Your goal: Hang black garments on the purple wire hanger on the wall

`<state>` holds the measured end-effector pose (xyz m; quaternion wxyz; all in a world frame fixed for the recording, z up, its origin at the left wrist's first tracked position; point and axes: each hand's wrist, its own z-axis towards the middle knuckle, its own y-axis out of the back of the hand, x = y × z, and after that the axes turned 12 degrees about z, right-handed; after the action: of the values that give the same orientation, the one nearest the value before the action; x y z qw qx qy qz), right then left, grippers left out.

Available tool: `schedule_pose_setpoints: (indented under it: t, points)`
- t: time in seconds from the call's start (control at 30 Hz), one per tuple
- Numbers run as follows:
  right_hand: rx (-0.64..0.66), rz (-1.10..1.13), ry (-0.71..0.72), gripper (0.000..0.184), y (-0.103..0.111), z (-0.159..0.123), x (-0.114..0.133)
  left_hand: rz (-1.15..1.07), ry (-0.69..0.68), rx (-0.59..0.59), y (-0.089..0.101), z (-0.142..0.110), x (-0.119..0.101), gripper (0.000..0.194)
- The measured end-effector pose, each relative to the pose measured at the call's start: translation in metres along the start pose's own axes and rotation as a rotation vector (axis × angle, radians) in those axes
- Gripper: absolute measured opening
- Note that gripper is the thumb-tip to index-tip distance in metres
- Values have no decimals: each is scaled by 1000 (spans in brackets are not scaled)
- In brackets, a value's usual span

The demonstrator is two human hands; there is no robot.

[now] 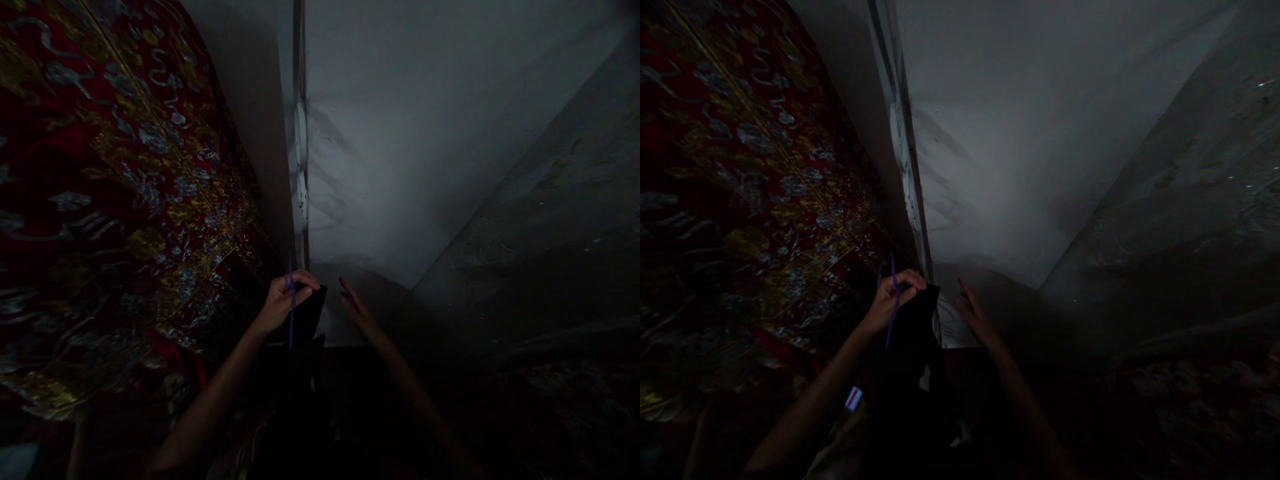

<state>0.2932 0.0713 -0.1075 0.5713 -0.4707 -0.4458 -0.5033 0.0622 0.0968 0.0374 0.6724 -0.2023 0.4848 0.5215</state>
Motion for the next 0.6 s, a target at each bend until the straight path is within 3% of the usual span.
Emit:
schedule_pose_setpoints:
  t: [0.2, 0.3, 0.4, 0.47, 0.6]
  points:
    - [50, -51, 83, 70, -25, 11, 34, -253, -61, -180, 3, -10, -8, 14]
    - [48, -65, 95, 59, -29, 17, 50, -486, -29, -147, -6, -8, -28, 17]
    - [7, 76, -133, 51, -16, 8, 63, -619, 56, -84, -12, -5, -51, 16]
    - [-134, 245, -263, 51, 0, -4, 73, -653, 141, -26, -12, 0, -61, 18]
    - [-367, 465, -250, 52, 37, -22, 103, -667, 288, 144, -8, 6, -56, 46]
